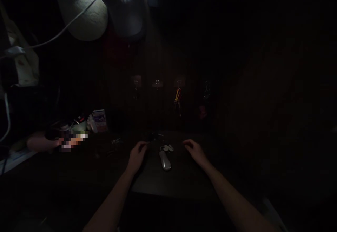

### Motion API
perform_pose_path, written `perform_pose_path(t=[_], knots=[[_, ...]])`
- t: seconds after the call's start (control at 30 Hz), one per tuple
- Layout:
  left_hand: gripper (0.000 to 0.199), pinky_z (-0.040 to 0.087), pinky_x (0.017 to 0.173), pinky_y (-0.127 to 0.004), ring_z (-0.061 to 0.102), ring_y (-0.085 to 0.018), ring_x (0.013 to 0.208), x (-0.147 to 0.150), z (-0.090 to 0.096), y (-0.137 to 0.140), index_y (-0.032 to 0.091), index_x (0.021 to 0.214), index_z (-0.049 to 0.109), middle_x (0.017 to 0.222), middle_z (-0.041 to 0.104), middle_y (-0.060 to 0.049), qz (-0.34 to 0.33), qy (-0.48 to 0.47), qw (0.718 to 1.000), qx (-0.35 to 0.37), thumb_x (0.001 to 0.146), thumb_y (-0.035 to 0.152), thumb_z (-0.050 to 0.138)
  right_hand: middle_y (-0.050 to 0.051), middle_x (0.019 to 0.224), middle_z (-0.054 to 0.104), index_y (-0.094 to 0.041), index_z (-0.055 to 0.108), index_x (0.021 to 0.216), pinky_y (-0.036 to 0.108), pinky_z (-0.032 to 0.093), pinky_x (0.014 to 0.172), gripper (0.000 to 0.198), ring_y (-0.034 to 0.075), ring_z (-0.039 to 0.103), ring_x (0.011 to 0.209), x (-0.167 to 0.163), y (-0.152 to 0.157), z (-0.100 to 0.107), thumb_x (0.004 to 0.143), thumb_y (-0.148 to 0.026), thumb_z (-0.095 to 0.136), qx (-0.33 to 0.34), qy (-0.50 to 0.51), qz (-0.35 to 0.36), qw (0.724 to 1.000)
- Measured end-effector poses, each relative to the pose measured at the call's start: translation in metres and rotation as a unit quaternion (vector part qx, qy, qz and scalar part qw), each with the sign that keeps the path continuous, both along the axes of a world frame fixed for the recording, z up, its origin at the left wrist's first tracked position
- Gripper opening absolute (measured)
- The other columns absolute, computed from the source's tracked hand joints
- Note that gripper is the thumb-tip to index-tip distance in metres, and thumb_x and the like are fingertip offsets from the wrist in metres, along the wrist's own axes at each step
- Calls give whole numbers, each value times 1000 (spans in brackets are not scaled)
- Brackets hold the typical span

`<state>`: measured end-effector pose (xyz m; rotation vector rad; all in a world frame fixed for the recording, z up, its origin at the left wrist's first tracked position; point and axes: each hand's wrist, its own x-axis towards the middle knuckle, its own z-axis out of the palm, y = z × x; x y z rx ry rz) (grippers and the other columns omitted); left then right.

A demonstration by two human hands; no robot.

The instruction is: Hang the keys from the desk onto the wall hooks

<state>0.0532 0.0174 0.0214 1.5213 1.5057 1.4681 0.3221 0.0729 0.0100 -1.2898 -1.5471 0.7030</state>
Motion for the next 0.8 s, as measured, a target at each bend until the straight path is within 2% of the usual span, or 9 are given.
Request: perform_pose_path(t=[0.2, 0.33, 0.53, 0.63, 0.8], knots=[[25, 45, 88, -35, 59, -18, 95, -11, -13, 9, 18, 99, 53, 102, 62, -7, 146, -52, 986, 53, 78, 17, 41, 3, 85, 65, -21, 64, 76, 32, 44, 83, 19, 18, 61, 87, 3, -12, -13, 70, -18, 45, 67, -114, -2, 991], [37, 41, 97, -36, 55, -18, 106, -16, -18, 12, 16, 107, 52, 113, 58, -10, 194, -42, 978, 61, 75, 7, 38, 3, 85, 64, -21, 63, 75, 32, 44, 82, 20, 18, 60, 86, 3, -14, -13, 72, -17, 44, 77, -140, 2, 987], [52, 39, 100, -35, 55, -17, 110, -16, -21, 15, 19, 118, 50, 117, 60, -7, 165, -5, 985, 47, 71, 0, 36, 4, 85, 64, -21, 63, 75, 33, 43, 83, 20, 18, 60, 87, 4, -10, -13, 74, -20, 44, 70, -125, 2, 990], [51, 40, 99, -36, 56, -18, 108, -14, -21, 15, 19, 121, 50, 117, 61, -7, 127, 33, 991, 32, 74, 4, 37, 4, 85, 63, -21, 63, 75, 33, 43, 83, 19, 19, 60, 87, 4, -9, -14, 73, -19, 45, 69, -124, 5, 990], [44, 38, 101, -39, 53, -19, 112, -9, -21, 17, 23, 115, 57, 118, 61, -5, 70, 98, 990, 67, 74, 10, 46, 4, 86, 62, -21, 64, 75, 34, 43, 83, 20, 19, 60, 87, 2, -10, -12, 72, -16, 45, 63, -147, 8, 987]])
